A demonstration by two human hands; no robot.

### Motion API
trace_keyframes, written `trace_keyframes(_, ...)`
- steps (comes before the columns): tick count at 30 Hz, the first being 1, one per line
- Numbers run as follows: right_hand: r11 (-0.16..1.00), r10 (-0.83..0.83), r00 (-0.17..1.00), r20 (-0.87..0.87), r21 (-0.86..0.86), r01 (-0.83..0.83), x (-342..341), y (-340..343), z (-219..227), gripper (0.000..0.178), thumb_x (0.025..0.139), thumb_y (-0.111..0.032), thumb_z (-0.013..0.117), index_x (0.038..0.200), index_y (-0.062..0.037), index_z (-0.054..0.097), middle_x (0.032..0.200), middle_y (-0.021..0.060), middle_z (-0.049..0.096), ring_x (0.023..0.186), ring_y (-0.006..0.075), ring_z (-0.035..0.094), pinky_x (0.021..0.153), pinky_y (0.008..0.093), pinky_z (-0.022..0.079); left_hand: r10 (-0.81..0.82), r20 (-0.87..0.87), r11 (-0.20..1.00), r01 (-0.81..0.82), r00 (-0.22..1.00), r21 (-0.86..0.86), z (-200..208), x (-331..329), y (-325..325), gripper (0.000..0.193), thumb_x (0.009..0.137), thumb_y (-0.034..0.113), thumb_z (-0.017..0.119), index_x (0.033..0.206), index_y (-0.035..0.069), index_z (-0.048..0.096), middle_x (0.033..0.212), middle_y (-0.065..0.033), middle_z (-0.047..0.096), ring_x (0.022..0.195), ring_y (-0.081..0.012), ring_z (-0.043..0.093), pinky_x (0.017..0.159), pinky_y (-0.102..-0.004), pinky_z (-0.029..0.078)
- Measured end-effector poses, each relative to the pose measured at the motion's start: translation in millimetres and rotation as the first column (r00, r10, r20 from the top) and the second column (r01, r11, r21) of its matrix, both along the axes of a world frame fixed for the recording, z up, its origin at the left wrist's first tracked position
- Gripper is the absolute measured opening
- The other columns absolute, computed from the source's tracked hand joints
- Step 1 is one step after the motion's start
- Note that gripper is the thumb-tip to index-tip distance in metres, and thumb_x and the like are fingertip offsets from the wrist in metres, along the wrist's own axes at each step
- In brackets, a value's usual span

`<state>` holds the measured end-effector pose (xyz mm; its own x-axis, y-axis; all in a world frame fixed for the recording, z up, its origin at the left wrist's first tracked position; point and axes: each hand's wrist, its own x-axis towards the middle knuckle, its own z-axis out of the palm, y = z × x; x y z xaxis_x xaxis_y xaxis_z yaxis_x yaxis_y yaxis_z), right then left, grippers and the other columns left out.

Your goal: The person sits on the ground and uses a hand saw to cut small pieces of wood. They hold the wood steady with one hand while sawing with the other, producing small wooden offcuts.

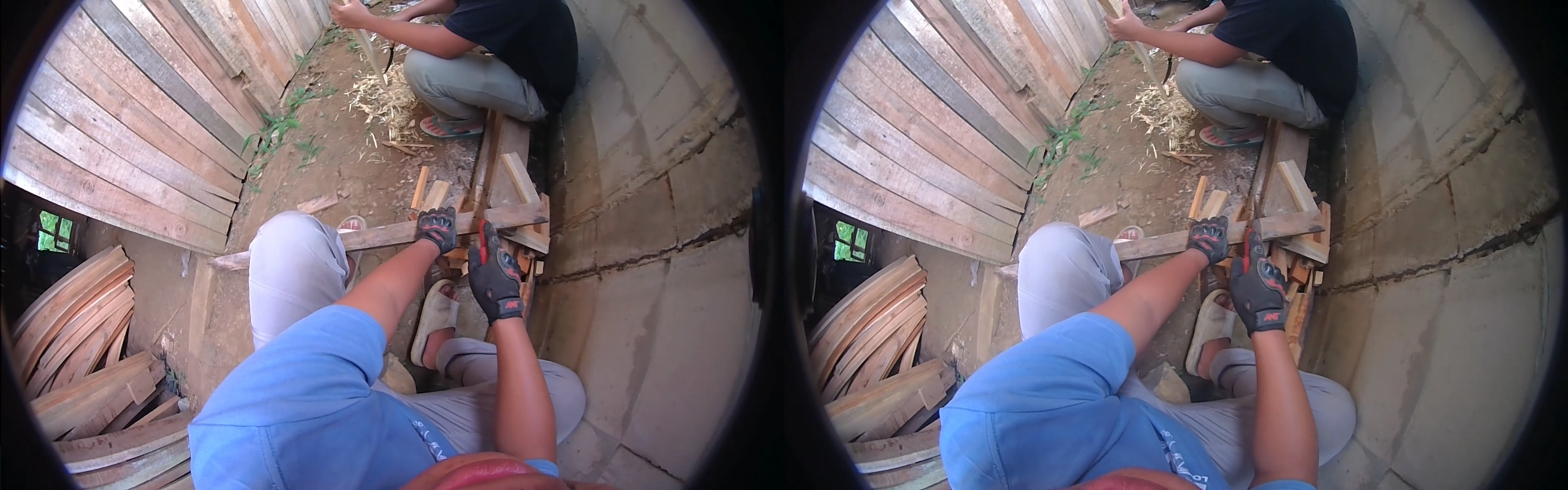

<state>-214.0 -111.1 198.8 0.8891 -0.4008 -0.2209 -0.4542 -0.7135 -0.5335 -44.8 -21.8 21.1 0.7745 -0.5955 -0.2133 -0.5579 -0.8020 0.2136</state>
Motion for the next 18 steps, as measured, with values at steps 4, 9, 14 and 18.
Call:
trace_keyframes(4, 1.0, -0.011, 0.998, 0.06, -0.025, 0.013, -2.3, -9.5, 3.4, 0.065, 0.107, -0.032, 0.055, 0.167, -0.0148, 0.04, 0.145, 0.0276, 0.064, 0.123, 0.0479, 0.066, 0.104, 0.0556, 0.052, -0.051, 0.012, 0.998, 0.052, 0.999, -0.035, 5.9, 7.1, -15.3, 0.043, 0.092, 0.024, 0.06, 0.132, 0.008, 0.066, 0.129, -0.0199, 0.073, 0.121, -0.0371, 0.071, 0.102, -0.0523, 0.054)
trace_keyframes(9, 0.997, 0.048, 0.997, 0.062, 0.051, -0.051, 2.3, 11.1, 1.0, 0.067, 0.106, -0.034, 0.057, 0.167, -0.0148, 0.041, 0.148, 0.0264, 0.063, 0.125, 0.0467, 0.066, 0.105, 0.0532, 0.052, -0.034, -0.068, 0.998, 0.031, 0.997, -0.046, -8.0, 14.7, 24.5, 0.04, 0.09, 0.026, 0.063, 0.123, 0.006, 0.071, 0.128, -0.0219, 0.074, 0.12, -0.0389, 0.072, 0.104, -0.0511, 0.056)
trace_keyframes(14, 0.99, -0.129, 0.938, 0.322, 0.098, 0.102, -5.0, -1.3, -1.5, 0.062, 0.102, -0.036, 0.067, 0.158, -0.0123, 0.055, 0.137, 0.0249, 0.071, 0.123, 0.0431, 0.07, 0.104, 0.0498, 0.054, -0.068, -0.171, 0.997, 0.062, 0.983, -0.04, -2.4, 23.2, 3.2, 0.044, 0.089, 0.025, 0.062, 0.128, 0.005, 0.069, 0.133, -0.0229, 0.073, 0.125, -0.041, 0.07, 0.107, -0.0508, 0.055)
trace_keyframes(18, 0.981, -0.196, 0.927, 0.321, 0.06, 0.187, -2.0, -13.3, -6.8, 0.058, 0.104, -0.039, 0.068, 0.152, -0.0086, 0.061, 0.135, 0.0226, 0.073, 0.125, 0.0386, 0.07, 0.106, 0.0471, 0.053, -0.109, -0.291, 0.993, 0.117, 0.95, 0.013, 0.5, 40.2, 0.3, 0.05, 0.089, 0.025, 0.061, 0.134, 0.005, 0.067, 0.135, -0.0232, 0.073, 0.126, -0.0415, 0.07, 0.107, -0.0512, 0.056)
